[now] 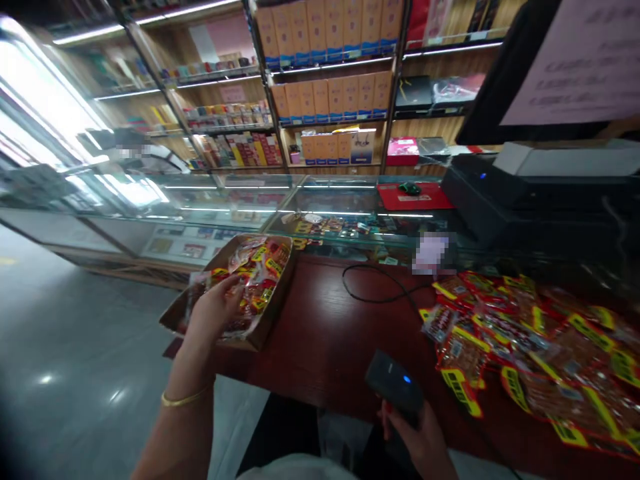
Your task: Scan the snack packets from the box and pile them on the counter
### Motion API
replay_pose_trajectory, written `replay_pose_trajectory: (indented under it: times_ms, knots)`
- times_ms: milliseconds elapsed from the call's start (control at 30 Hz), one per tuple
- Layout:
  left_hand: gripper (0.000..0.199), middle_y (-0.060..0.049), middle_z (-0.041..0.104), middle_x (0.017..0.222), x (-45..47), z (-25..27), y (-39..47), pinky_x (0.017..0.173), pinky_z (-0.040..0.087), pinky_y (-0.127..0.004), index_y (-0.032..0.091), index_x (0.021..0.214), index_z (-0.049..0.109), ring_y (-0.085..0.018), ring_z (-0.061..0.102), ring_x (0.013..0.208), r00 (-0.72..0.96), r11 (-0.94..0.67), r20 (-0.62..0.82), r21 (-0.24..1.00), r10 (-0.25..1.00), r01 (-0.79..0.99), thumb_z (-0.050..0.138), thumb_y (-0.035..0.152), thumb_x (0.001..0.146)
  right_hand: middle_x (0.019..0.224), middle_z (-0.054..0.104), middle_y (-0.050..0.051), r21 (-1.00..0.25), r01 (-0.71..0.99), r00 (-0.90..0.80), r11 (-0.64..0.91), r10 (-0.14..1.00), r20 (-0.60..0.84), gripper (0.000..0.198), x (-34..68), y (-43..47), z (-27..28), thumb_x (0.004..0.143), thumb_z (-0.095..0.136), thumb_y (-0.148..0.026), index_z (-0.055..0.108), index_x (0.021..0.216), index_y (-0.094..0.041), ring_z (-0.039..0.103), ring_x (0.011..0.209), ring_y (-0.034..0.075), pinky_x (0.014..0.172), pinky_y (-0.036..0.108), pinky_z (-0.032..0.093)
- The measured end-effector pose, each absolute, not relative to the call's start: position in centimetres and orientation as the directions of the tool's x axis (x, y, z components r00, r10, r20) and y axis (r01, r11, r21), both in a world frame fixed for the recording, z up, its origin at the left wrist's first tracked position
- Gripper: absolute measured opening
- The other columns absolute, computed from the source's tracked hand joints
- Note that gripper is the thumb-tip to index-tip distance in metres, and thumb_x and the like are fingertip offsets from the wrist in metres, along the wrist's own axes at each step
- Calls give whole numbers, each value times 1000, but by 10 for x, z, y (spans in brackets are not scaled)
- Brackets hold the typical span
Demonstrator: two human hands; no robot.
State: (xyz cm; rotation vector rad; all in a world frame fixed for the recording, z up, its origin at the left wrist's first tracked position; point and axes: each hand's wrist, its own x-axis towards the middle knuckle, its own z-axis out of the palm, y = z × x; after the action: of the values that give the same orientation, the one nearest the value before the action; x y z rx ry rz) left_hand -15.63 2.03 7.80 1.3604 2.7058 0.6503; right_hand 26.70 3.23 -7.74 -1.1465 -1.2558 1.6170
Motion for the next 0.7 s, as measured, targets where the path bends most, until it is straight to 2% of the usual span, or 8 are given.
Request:
replay_pose_trajectory:
  times_ms: [100, 200, 300, 367, 467, 533, 600, 700]
  knots:
    - [48, -19, 74, 123, -190, 83, -17, 99, 50, -46, 17, 130, 69, -37, 68, 116, -652, 643, 4, 166, 758, 748, 53, 46, 95, 51, 67, 3, -973, 10, -247, -229, 943, -225, 45, 267, 32, -76, 76, 80, -64, 79, 77, -19, 68, 53, 23, 72, 39, 62]
    - [48, -16, 73, 124, -199, 76, -29, 102, 48, -40, 20, 123, 72, -33, 66, 117, -552, 560, -96, 155, 828, 814, 66, 51, 86, 51, 68, 5, -973, 65, -236, -220, 944, -229, 48, 265, 31, -71, 74, 79, -67, 76, 65, -20, 72, 60, 28, 70, 39, 62]
    - [61, -16, 66, 135, -194, 70, -24, 106, 45, -36, 20, 131, 68, -33, 62, 124, -482, 493, -110, 137, 869, 859, 79, 39, 75, 49, 67, 5, -975, 64, -254, -212, 942, -222, 48, 265, 31, -67, 74, 79, -67, 74, 62, -21, 72, 59, 27, 74, 41, 62]
    - [63, -17, 65, 136, -190, 71, -20, 102, 47, -36, 19, 133, 66, -33, 63, 122, -489, 504, -143, 96, 861, 859, 79, 30, 72, 49, 67, 5, -975, 72, -256, -209, 941, -220, 47, 265, 32, -68, 75, 79, -67, 76, 65, -20, 71, 58, 27, 76, 43, 62]
    - [40, -13, 75, 116, -190, 80, -19, 91, 50, -35, 21, 117, 74, -31, 69, 108, -497, 522, -213, 79, 841, 849, 71, 28, 78, 51, 68, 5, -977, 93, -263, -192, 942, -210, 48, 267, 32, -72, 77, 77, -66, 75, 65, -20, 72, 61, 28, 74, 42, 62]
    - [27, -10, 77, 105, -190, 90, -23, 88, 50, -34, 23, 106, 78, -29, 70, 101, -488, 513, -188, 118, 852, 850, 66, 30, 82, 50, 67, 5, -980, 83, -275, -182, 941, -198, 47, 268, 32, -73, 78, 77, -65, 75, 65, -20, 72, 63, 29, 73, 41, 62]
    - [27, -8, 77, 106, -186, 102, -27, 90, 50, -34, 23, 104, 78, -27, 69, 101, -475, 479, -74, 211, 877, 852, 64, 33, 84, 50, 67, 4, -981, 54, -278, -189, 940, -196, 45, 267, 32, -72, 78, 77, -64, 77, 70, -20, 71, 60, 27, 71, 41, 62]
    - [39, -8, 77, 110, -160, 114, -22, 89, 52, -35, 21, 116, 75, -26, 69, 98, -513, 410, 97, 484, 853, 773, 61, 42, 87, 51, 67, 3, -978, 13, -271, -207, 941, -202, 45, 265, 32, -69, 78, 78, -64, 79, 79, -18, 66, 52, 23, 71, 42, 63]
